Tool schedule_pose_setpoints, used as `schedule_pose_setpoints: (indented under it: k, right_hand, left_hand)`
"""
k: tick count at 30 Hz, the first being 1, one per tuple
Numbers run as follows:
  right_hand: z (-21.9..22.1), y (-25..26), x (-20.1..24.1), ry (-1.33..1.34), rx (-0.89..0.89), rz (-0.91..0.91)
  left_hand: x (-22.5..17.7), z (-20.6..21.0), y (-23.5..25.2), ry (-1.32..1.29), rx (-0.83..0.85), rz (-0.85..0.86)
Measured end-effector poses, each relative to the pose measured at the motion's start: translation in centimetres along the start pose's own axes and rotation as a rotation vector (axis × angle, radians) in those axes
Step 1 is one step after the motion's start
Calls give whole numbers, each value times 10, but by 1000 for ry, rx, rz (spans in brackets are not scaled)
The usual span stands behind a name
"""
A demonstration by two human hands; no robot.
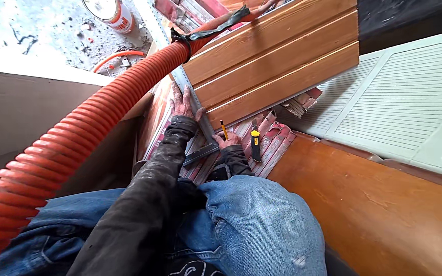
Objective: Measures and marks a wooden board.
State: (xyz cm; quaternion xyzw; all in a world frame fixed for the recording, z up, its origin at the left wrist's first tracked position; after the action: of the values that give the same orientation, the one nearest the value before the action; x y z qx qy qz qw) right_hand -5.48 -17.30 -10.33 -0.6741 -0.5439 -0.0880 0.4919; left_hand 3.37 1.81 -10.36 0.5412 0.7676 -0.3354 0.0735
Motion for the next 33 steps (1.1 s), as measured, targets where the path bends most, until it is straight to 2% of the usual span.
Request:
schedule_pose_setpoints:
  k: [12,16,33]
  right_hand:
    - [0,0,-2,-13,-52,-12]
    - [-2,0,4,-31,4,26]
    - [-2,-1,4,7,-44,-4]
  left_hand:
    - [1,2,-2,-44,-85,-29]
    - [3,3,-2,-78,-118,2]
    - [2,0,-6,-115,-119,10]
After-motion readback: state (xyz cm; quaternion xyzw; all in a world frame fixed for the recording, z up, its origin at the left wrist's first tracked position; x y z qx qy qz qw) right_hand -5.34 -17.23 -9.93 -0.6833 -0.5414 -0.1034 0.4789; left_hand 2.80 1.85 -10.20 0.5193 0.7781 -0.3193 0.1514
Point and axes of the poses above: each hand's wrist, its own y-axis towards the middle knuckle, its own z-axis out of the palm, x = y × z, the point moved 7 cm from there along y, towards the middle knuckle, and after that the axes turned 9 degrees about -z, right-handed, at the moved point
